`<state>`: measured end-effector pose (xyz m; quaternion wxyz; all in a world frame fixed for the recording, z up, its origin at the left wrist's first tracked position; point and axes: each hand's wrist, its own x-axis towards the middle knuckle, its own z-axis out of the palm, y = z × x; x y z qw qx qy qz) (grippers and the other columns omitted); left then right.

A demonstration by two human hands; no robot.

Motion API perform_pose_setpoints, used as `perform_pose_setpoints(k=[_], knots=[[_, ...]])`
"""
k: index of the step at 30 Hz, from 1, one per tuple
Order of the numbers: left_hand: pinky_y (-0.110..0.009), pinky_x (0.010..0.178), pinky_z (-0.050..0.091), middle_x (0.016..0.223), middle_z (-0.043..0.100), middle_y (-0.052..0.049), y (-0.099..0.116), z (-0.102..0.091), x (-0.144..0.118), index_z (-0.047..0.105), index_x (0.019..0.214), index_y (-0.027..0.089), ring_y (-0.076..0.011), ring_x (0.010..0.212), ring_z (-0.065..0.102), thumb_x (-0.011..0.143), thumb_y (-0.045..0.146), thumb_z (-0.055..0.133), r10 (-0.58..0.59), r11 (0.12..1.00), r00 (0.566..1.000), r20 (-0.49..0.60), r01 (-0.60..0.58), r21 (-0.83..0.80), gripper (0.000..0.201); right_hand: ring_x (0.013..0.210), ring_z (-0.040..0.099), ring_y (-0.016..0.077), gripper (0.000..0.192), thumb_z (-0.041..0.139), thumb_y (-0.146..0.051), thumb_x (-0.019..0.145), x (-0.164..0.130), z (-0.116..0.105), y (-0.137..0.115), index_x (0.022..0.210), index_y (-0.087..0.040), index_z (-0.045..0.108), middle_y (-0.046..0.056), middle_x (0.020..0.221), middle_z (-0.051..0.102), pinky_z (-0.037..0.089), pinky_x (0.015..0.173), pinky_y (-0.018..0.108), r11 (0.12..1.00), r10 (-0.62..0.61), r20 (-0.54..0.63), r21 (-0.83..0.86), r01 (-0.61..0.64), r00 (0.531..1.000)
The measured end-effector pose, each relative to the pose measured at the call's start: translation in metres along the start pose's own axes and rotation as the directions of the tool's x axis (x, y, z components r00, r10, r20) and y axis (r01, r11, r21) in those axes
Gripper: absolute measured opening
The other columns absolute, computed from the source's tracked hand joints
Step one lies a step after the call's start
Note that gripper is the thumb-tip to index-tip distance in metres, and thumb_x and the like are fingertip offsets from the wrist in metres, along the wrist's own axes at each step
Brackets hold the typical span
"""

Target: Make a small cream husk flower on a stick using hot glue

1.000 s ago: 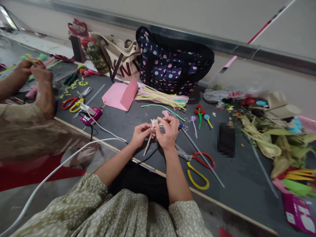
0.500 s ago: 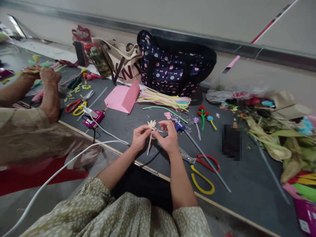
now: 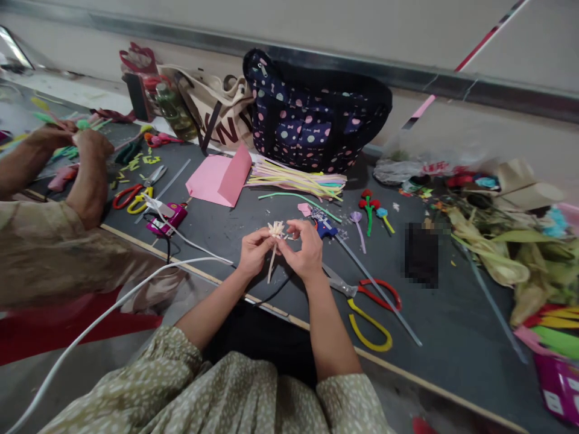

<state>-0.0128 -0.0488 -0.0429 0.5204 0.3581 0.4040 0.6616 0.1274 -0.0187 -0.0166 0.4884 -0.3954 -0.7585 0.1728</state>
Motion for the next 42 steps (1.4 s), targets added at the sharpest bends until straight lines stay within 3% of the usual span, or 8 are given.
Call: perform_pose_setpoints(k=[10,17,25,31,36,39,42], knots=[[-0.026,0.055,0.053,0.073,0.063,-0.001,0.002,-0.001,0.0,0.076,0.076,0.019,-0.0112,0.057,0.058,0.074,0.038,0.078,0.072,0.995,0.997,0.016,-0.073,0.073,0.02,0.073,0.056,0.017,0.042,0.067,-0.028,0.082,0.001,-0.001,-0.003,0.121,-0.024,0.053,0.003,0.091,0.061,0.054,0.074,0.036,1.0,-0.024,0.001,0.001,0.024,1.0],[-0.025,0.056,0.054,0.072,0.063,-0.002,0.003,0.0,0.0,0.077,0.076,0.019,-0.0123,0.06,0.06,0.074,0.037,0.078,0.079,0.995,0.997,0.026,-0.081,0.063,0.018,0.073,0.059,0.0169,0.048,0.066,-0.03,0.082,0.002,-0.001,-0.006,0.127,-0.024,0.051,0.005,0.099,0.066,0.056,0.075,0.037,0.997,0.065,0.021,0.05,-0.066,0.998],[-0.026,0.057,0.058,0.08,0.068,-0.002,0.004,0.002,-0.002,0.075,0.078,0.017,-0.0122,0.06,0.064,0.072,0.038,0.08,-0.004,1.0,0.999,0.037,0.005,-0.017,0.022,0.074,0.062,0.0158,0.055,0.066,-0.029,0.083,0.002,0.002,-0.005,0.135,-0.026,0.048,0.007,0.108,0.068,0.056,0.074,0.035,0.967,0.146,0.061,0.203,-0.155,0.987],[-0.024,0.053,0.057,0.065,0.07,-0.002,0.004,0.002,0.002,0.069,0.082,0.014,-0.0128,0.053,0.066,0.065,0.042,0.085,-0.209,0.961,0.975,0.072,0.218,-0.171,0.036,0.068,0.058,0.0132,0.061,0.067,-0.029,0.081,0.005,0.006,-0.004,0.137,-0.025,0.045,0.005,0.102,0.067,0.053,0.068,0.032,0.908,0.224,0.13,0.332,-0.255,0.966],[-0.022,0.052,0.057,0.065,0.071,-0.001,0.004,0.0,0.004,0.064,0.083,0.014,-0.0132,0.052,0.068,0.063,0.041,0.087,-0.266,0.933,0.962,0.066,0.274,-0.232,0.041,0.065,0.058,0.0118,0.064,0.072,-0.032,0.078,0.008,0.005,-0.002,0.136,-0.025,0.045,0.005,0.105,0.069,0.05,0.063,0.029,0.873,0.26,0.168,0.379,-0.306,0.951],[-0.022,0.052,0.057,0.067,0.072,-0.002,0.004,-0.001,0.005,0.064,0.084,0.014,-0.0138,0.053,0.069,0.063,0.04,0.087,-0.271,0.93,0.961,0.056,0.276,-0.241,0.041,0.068,0.061,0.0132,0.059,0.072,-0.034,0.08,0.008,0.005,0.002,0.133,-0.025,0.049,0.007,0.108,0.07,0.052,0.065,0.03,0.859,0.279,0.15,0.402,-0.317,0.948],[-0.023,0.051,0.057,0.067,0.073,-0.002,0.005,0.0,0.004,0.064,0.085,0.014,-0.0142,0.052,0.068,0.064,0.039,0.086,-0.283,0.928,0.957,0.06,0.289,-0.235,0.04,0.085,0.067,0.0179,0.043,0.067,-0.036,0.084,0.007,0.006,0.006,0.124,-0.024,0.057,0.008,0.107,0.07,0.055,0.074,0.033,0.844,0.308,0.107,0.427,-0.323,0.945]])
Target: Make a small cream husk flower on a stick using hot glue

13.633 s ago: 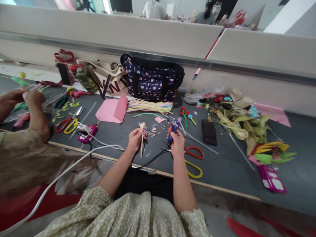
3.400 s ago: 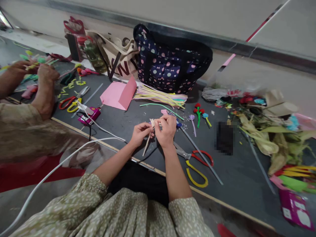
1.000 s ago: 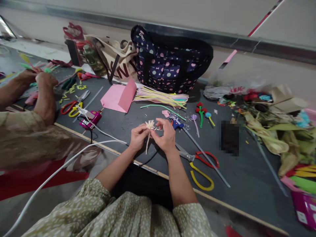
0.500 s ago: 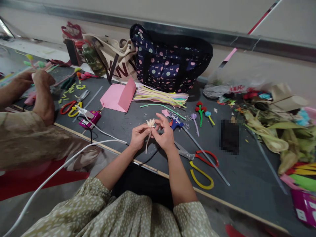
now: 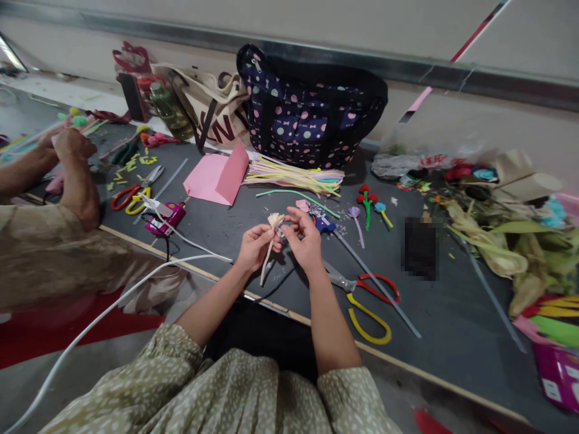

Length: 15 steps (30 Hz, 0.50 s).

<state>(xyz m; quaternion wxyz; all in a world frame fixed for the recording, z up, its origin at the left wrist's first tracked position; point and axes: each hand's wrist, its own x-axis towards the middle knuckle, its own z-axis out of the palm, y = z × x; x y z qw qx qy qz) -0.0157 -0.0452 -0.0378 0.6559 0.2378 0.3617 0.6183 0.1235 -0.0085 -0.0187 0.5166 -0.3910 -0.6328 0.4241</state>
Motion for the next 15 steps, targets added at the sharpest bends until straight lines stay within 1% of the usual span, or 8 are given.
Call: perform_pose_setpoints(k=[2,4,8,11,13,15], knots=[[-0.023,0.05,0.056,0.065,0.072,-0.002,0.0008,0.0017,-0.0009,0.064,0.084,0.014,-0.0141,0.049,0.067,0.064,0.039,0.086,-0.019,1.0,1.0,0.011,0.019,0.013,0.039,0.097,0.068,0.0202,0.034,0.064,-0.037,0.087,0.0003,-0.0006,0.0024,0.119,-0.023,0.061,0.008,0.109,0.07,0.055,0.082,0.036,1.0,-0.001,-0.011,0.023,0.001,1.0],[-0.023,0.049,0.055,0.064,0.071,-0.002,0.0017,0.0032,-0.0018,0.064,0.082,0.013,-0.0139,0.048,0.066,0.064,0.039,0.086,-0.039,0.999,0.999,0.023,0.038,0.029,0.038,0.1,0.067,0.0203,0.031,0.063,-0.037,0.088,0.0007,-0.0011,0.0034,0.116,-0.023,0.062,0.007,0.108,0.07,0.055,0.085,0.037,0.999,-0.002,-0.013,0.04,0.003,1.0],[-0.024,0.049,0.055,0.064,0.072,-0.003,0.0021,0.0045,-0.0023,0.064,0.078,0.013,-0.0143,0.049,0.067,0.063,0.04,0.086,-0.063,0.996,0.997,0.04,0.06,0.061,0.038,0.089,0.067,0.018,0.025,0.064,-0.037,0.086,0.0018,-0.0016,0.0023,0.106,-0.022,0.066,0.005,0.099,0.071,0.055,0.083,0.035,1.0,0.01,-0.032,0.003,-0.01,0.999],[-0.023,0.049,0.056,0.065,0.072,-0.004,0.0015,0.0043,-0.0017,0.064,0.081,0.013,-0.0145,0.05,0.067,0.064,0.04,0.085,-0.062,0.995,0.997,0.041,0.059,0.074,0.038,0.082,0.066,0.0165,0.02,0.067,-0.035,0.084,0.0025,-0.0011,0.002,0.098,-0.021,0.068,0.003,0.094,0.071,0.054,0.079,0.032,1.0,0.029,-0.061,-0.007,-0.029,0.998],[-0.023,0.05,0.056,0.066,0.073,-0.003,0.0009,0.004,-0.0012,0.064,0.084,0.013,-0.0142,0.05,0.067,0.065,0.04,0.085,-0.058,0.995,0.998,0.036,0.056,0.077,0.039,0.079,0.065,0.0156,0.018,0.068,-0.034,0.082,0.003,-0.0005,0.0029,0.095,-0.021,0.069,0.003,0.091,0.071,0.053,0.076,0.031,0.999,0.043,-0.074,0.011,-0.043,0.996],[-0.023,0.05,0.055,0.066,0.073,-0.004,0.0001,0.0036,-0.0007,0.064,0.085,0.013,-0.014,0.05,0.067,0.065,0.041,0.085,-0.056,0.995,0.998,0.032,0.053,0.083,0.04,0.08,0.065,0.0154,0.02,0.069,-0.034,0.082,0.0035,-0.0006,0.0039,0.097,-0.021,0.069,0.002,0.091,0.071,0.052,0.076,0.03,0.998,0.058,-0.085,0.035,-0.055,0.995]])
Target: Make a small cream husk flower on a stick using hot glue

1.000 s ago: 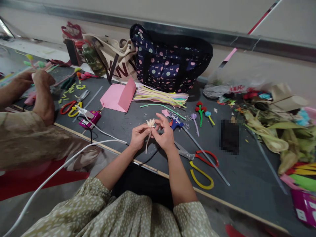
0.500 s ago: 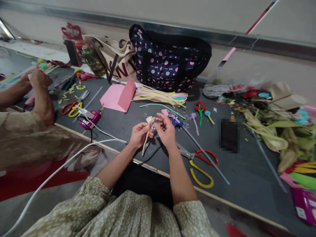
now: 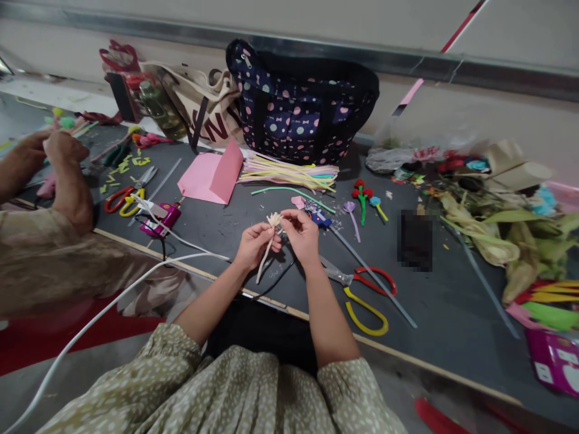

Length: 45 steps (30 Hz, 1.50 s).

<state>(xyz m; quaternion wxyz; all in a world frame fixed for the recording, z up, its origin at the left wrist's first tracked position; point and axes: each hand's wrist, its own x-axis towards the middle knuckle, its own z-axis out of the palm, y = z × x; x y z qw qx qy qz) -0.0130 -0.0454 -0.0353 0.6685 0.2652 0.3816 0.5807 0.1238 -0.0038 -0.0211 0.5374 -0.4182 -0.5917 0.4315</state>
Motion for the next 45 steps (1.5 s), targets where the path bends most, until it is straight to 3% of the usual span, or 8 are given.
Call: perform_pose_setpoints(k=[7,14,19,22,28,32,39,45], knots=[[-0.022,0.051,0.055,0.067,0.073,-0.005,-0.003,-0.004,0.003,0.066,0.083,0.012,-0.0137,0.052,0.068,0.067,0.04,0.084,0.046,0.999,0.998,-0.051,-0.046,0.004,0.037,0.063,0.056,0.0117,0.02,0.064,-0.038,0.082,0.004,-0.011,-0.006,0.08,-0.019,0.064,-0.003,0.072,0.062,0.046,0.064,0.025,0.99,-0.004,-0.214,-0.136,-0.025,0.977],[-0.022,0.057,0.057,0.074,0.072,-0.003,-0.002,-0.006,0.005,0.07,0.079,0.014,-0.0122,0.063,0.068,0.067,0.037,0.084,0.112,0.994,0.989,-0.096,-0.113,-0.006,0.03,0.06,0.059,0.0134,0.024,0.045,-0.033,0.089,0.006,-0.056,-0.011,0.092,-0.019,0.064,0.002,0.077,0.068,0.048,0.064,0.027,0.918,-0.024,-0.324,-0.383,-0.108,0.946],[-0.019,0.054,0.054,0.067,0.067,0.001,-0.003,-0.007,0.007,0.071,0.076,0.015,-0.0074,0.054,0.06,0.063,0.038,0.086,0.127,0.991,0.983,-0.135,-0.13,-0.01,0.03,0.061,0.059,0.0178,0.03,0.05,-0.046,0.087,-0.011,-0.076,-0.02,0.087,-0.019,0.063,0.004,0.071,0.068,0.044,0.065,0.03,0.702,0.089,-0.382,-0.631,-0.33,0.92],[-0.018,0.052,0.052,0.068,0.068,0.001,-0.003,-0.008,0.009,0.071,0.077,0.015,-0.0067,0.052,0.058,0.063,0.038,0.087,0.125,0.992,0.981,-0.146,-0.128,-0.009,0.031,0.069,0.063,0.0222,0.042,0.049,-0.059,0.088,-0.016,-0.06,-0.021,0.078,-0.02,0.061,0.007,0.072,0.069,0.042,0.066,0.031,0.559,0.213,-0.321,-0.734,-0.385,0.923],[-0.018,0.052,0.052,0.069,0.068,0.0,-0.001,-0.009,0.008,0.071,0.077,0.015,-0.0064,0.053,0.058,0.063,0.038,0.086,0.149,0.988,0.977,-0.154,-0.154,-0.016,0.032,0.093,0.069,0.0325,0.052,0.046,-0.062,0.09,-0.003,-0.025,-0.007,0.091,-0.014,0.065,0.023,0.096,0.072,0.046,0.078,0.038,0.325,0.417,-0.332,-0.815,-0.48,0.846],[-0.018,0.051,0.051,0.068,0.067,0.001,0.001,-0.008,0.006,0.07,0.076,0.016,-0.0062,0.052,0.057,0.062,0.037,0.087,0.157,0.986,0.977,-0.141,-0.163,-0.03,0.031,0.095,0.068,0.0346,0.035,0.059,-0.047,0.084,0.002,-0.026,0.001,0.084,-0.013,0.067,0.025,0.096,0.072,0.047,0.078,0.038,0.409,0.415,-0.373,-0.738,-0.537,0.83],[-0.017,0.049,0.051,0.069,0.068,0.001,0.004,-0.006,0.004,0.07,0.074,0.015,-0.0054,0.051,0.056,0.061,0.036,0.088,0.15,0.987,0.98,-0.134,-0.157,-0.044,0.031,0.064,0.062,0.0233,0.025,0.065,-0.036,0.069,0.001,-0.039,0.007,0.052,-0.022,0.054,0.003,0.048,0.055,0.043,0.062,0.03,0.613,0.379,-0.428,-0.548,-0.57,0.82],[-0.018,0.05,0.052,0.067,0.067,0.0,0.002,-0.01,0.005,0.071,0.08,0.014,-0.0064,0.052,0.058,0.062,0.038,0.087,0.13,0.99,0.983,-0.13,-0.137,-0.045,0.033,0.046,0.045,0.0117,0.023,0.055,-0.044,0.07,-0.001,-0.046,0.006,0.073,-0.021,0.054,-0.007,0.052,0.044,0.04,0.046,0.024,0.856,0.372,-0.48,-0.155,-0.494,0.795]])
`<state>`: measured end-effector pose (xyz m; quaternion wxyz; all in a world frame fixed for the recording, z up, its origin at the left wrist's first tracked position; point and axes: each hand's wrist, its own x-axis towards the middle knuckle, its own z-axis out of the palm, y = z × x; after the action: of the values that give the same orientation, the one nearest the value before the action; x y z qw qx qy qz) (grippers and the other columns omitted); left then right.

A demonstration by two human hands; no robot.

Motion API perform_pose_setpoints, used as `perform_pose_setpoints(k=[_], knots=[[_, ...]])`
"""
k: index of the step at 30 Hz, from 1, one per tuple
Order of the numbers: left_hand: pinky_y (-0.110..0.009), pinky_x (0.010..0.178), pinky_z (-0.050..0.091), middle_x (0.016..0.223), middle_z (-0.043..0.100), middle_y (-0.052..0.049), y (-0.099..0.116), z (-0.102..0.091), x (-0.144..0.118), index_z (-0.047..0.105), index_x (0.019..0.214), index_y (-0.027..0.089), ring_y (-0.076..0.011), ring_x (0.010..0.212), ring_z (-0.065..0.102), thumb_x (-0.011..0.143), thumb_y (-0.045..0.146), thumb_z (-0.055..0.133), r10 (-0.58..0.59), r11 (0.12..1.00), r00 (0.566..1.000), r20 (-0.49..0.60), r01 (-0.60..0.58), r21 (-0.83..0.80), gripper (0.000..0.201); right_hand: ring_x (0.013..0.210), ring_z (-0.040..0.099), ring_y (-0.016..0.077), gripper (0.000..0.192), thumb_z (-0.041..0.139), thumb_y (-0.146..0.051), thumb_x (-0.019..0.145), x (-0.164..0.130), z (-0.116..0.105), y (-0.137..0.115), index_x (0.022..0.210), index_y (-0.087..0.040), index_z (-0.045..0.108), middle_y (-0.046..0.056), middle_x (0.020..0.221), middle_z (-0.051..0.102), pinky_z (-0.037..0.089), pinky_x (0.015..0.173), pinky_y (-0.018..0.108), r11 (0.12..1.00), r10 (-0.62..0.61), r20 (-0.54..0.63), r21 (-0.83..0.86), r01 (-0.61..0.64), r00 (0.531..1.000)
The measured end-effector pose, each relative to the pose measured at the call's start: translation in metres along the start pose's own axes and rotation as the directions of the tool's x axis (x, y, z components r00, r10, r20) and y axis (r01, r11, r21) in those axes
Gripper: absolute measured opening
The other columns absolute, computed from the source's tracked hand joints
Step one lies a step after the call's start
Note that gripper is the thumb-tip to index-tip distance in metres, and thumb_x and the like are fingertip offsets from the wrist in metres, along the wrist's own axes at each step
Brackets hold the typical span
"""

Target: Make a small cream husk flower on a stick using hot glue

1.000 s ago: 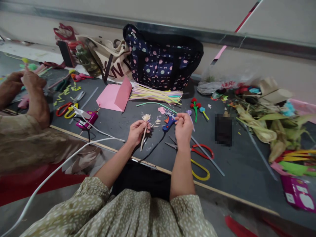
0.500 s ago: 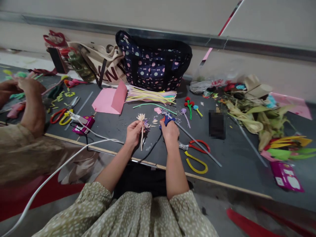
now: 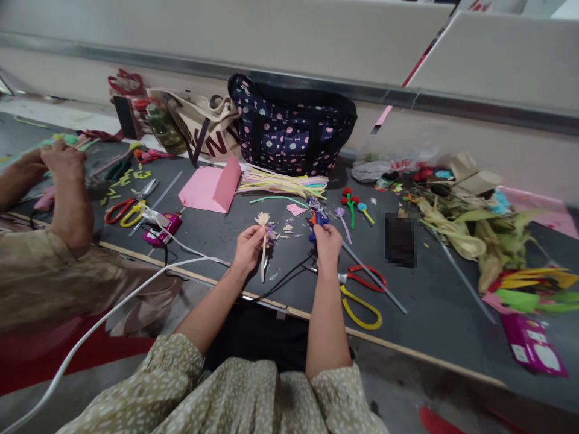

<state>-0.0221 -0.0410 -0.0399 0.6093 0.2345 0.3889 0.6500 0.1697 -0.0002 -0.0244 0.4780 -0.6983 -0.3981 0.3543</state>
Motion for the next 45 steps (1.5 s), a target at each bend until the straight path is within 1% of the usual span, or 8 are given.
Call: perform_pose_setpoints(k=[6,10,14,21,26,33,38,45], knots=[[-0.018,0.05,0.051,0.067,0.067,0.0,-0.004,-0.003,0.003,0.072,0.083,0.014,-0.0063,0.052,0.058,0.065,0.038,0.085,-0.014,1.0,1.0,0.005,0.014,-0.022,0.033,0.048,0.046,0.0082,0.025,0.059,-0.043,0.065,-0.004,-0.008,-0.008,0.074,-0.021,0.051,-0.009,0.055,0.043,0.046,0.046,0.021,0.922,0.016,0.1,0.382,-0.053,0.995],[-0.018,0.05,0.05,0.067,0.068,-0.001,-0.005,-0.003,0.004,0.072,0.085,0.013,-0.0066,0.051,0.058,0.065,0.039,0.084,-0.019,1.0,1.0,-0.021,0.019,-0.005,0.035,0.052,0.049,0.0069,0.029,0.069,-0.029,0.06,-0.014,-0.009,-0.012,0.085,-0.02,0.058,-0.005,0.073,0.06,0.037,0.041,0.017,0.803,-0.088,0.14,0.597,-0.013,0.986],[-0.019,0.05,0.049,0.067,0.069,-0.001,-0.004,-0.002,0.005,0.072,0.083,0.013,-0.0074,0.052,0.059,0.063,0.04,0.086,-0.027,1.0,0.999,-0.041,0.027,-0.009,0.037,0.049,0.046,0.0049,0.032,0.07,-0.03,0.07,-0.027,-0.007,-0.013,0.099,-0.02,0.062,0.002,0.095,0.07,0.034,0.041,0.019,0.833,-0.315,0.199,0.526,0.17,0.928],[-0.019,0.051,0.05,0.068,0.069,-0.002,-0.003,-0.001,0.005,0.073,0.085,0.012,-0.0083,0.054,0.06,0.062,0.038,0.087,-0.036,0.999,0.998,-0.055,0.034,-0.027,0.038,0.051,0.054,0.0107,0.021,0.067,-0.038,0.079,-0.045,-0.005,-0.011,0.086,-0.019,0.069,0.001,0.07,0.069,0.046,0.052,0.026,0.871,-0.432,0.245,0.364,0.331,0.868],[-0.019,0.05,0.049,0.067,0.069,-0.002,-0.002,0.0,0.004,0.073,0.084,0.011,-0.0078,0.052,0.059,0.062,0.038,0.087,-0.039,0.999,0.998,-0.057,0.038,-0.028,0.037,0.055,0.064,0.0195,0.027,0.067,-0.044,0.077,-0.045,-0.004,-0.003,0.085,-0.018,0.069,0.002,0.061,0.068,0.056,0.069,0.038,0.89,-0.453,0.235,0.057,0.453,0.86],[-0.018,0.048,0.049,0.065,0.068,-0.001,0.0,0.002,0.003,0.073,0.084,0.012,-0.0077,0.051,0.059,0.059,0.039,0.089,-0.027,0.998,0.996,-0.083,0.022,-0.058,0.04,0.084,0.07,0.0247,0.033,0.059,-0.045,0.084,-0.044,-0.003,-0.002,0.105,-0.02,0.065,0.011,0.098,0.072,0.056,0.081,0.04,0.767,-0.599,0.247,-0.098,0.634,0.762],[-0.018,0.048,0.049,0.065,0.069,-0.001,-0.002,0.001,0.004,0.074,0.085,0.012,-0.0076,0.049,0.059,0.059,0.04,0.088,-0.034,0.999,0.995,-0.093,0.03,-0.038,0.041,0.079,0.068,0.022,0.026,0.059,-0.047,0.085,-0.048,-0.002,-0.005,0.088,-0.023,0.066,0.006,0.083,0.071,0.056,0.077,0.035,0.776,-0.553,0.406,-0.067,0.627,0.727],[-0.018,0.051,0.05,0.065,0.068,0.0,-0.006,-0.002,0.006,0.072,0.082,0.012,-0.0068,0.051,0.058,0.062,0.039,0.087,-0.008,0.998,0.998,-0.07,0.003,-0.058,0.037,0.079,0.07,0.0243,0.033,0.059,-0.053,0.084,-0.049,0.004,-0.005,0.093,-0.023,0.07,0.007,0.086,0.075,0.056,0.078,0.036,0.784,-0.473,0.517,-0.122,0.608,0.714]])
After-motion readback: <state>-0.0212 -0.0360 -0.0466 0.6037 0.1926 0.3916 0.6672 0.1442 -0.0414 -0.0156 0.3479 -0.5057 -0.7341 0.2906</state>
